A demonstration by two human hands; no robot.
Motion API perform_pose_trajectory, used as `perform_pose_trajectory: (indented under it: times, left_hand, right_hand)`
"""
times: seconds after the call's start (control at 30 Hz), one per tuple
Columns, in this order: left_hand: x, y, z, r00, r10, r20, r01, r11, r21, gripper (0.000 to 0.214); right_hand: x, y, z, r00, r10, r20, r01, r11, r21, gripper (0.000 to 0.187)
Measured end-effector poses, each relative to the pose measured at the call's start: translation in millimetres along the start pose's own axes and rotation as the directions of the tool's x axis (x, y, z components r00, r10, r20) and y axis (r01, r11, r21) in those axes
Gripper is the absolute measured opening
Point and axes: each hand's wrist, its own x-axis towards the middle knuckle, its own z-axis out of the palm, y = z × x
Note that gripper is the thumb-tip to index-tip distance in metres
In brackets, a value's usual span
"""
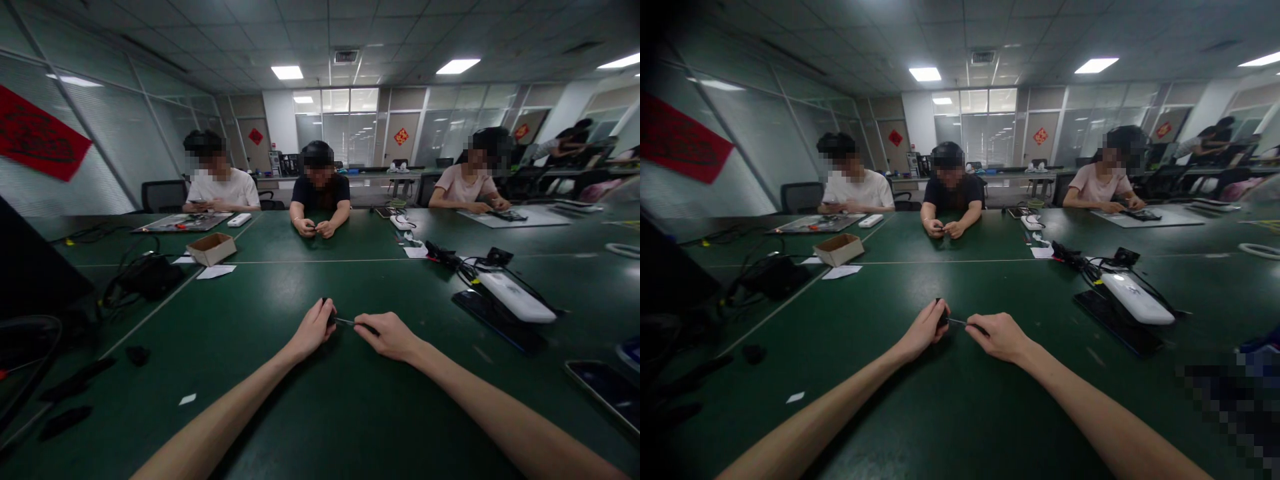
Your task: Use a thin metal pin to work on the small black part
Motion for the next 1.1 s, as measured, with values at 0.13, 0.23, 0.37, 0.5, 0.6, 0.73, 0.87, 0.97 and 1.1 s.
perform_pose_trajectory:
  times: [0.13,0.23,0.37,0.5,0.6,0.73,0.87,0.97,1.1]
  left_hand:
    - [0,0,3.0,1.000,-0.004,-0.023,0.005,0.999,0.036,0.042]
    - [2,-3,4.1,0.999,-0.006,-0.034,0.009,0.996,0.086,0.041]
    - [6,-8,3.5,0.999,0.020,-0.044,-0.013,0.988,0.157,0.038]
    - [8,-8,3.2,0.994,0.053,-0.091,-0.033,0.977,0.209,0.037]
    - [8,-6,2.8,0.992,0.041,-0.116,-0.015,0.975,0.220,0.038]
    - [5,-4,3.7,0.991,0.057,-0.120,-0.026,0.969,0.247,0.041]
    - [-1,-1,6.2,0.988,0.149,-0.037,-0.128,0.933,0.337,0.036]
    - [-3,0,4.7,0.998,0.050,-0.031,-0.041,0.972,0.233,0.040]
    - [3,-3,-1.4,0.999,-0.043,-0.012,0.044,0.998,0.053,0.043]
  right_hand:
    - [-2,-1,0,1.000,0.004,0.010,-0.003,0.999,-0.041,0.026]
    - [-2,-1,-1,1.000,0.008,0.002,-0.008,0.996,-0.088,0.028]
    - [-2,1,-3,0.999,0.023,0.026,-0.020,0.992,-0.127,0.030]
    - [-2,-1,-3,0.999,0.040,0.022,-0.037,0.993,-0.109,0.030]
    - [-2,-2,-1,0.999,0.048,0.013,-0.047,0.996,-0.080,0.029]
    - [0,3,3,0.997,0.075,-0.025,-0.076,0.997,-0.033,0.028]
    - [4,15,2,0.930,0.300,-0.214,-0.294,0.954,0.060,0.036]
    - [4,17,1,0.938,0.283,-0.201,-0.272,0.959,0.077,0.034]
    - [3,10,1,0.992,0.090,-0.087,-0.088,0.996,0.029,0.028]
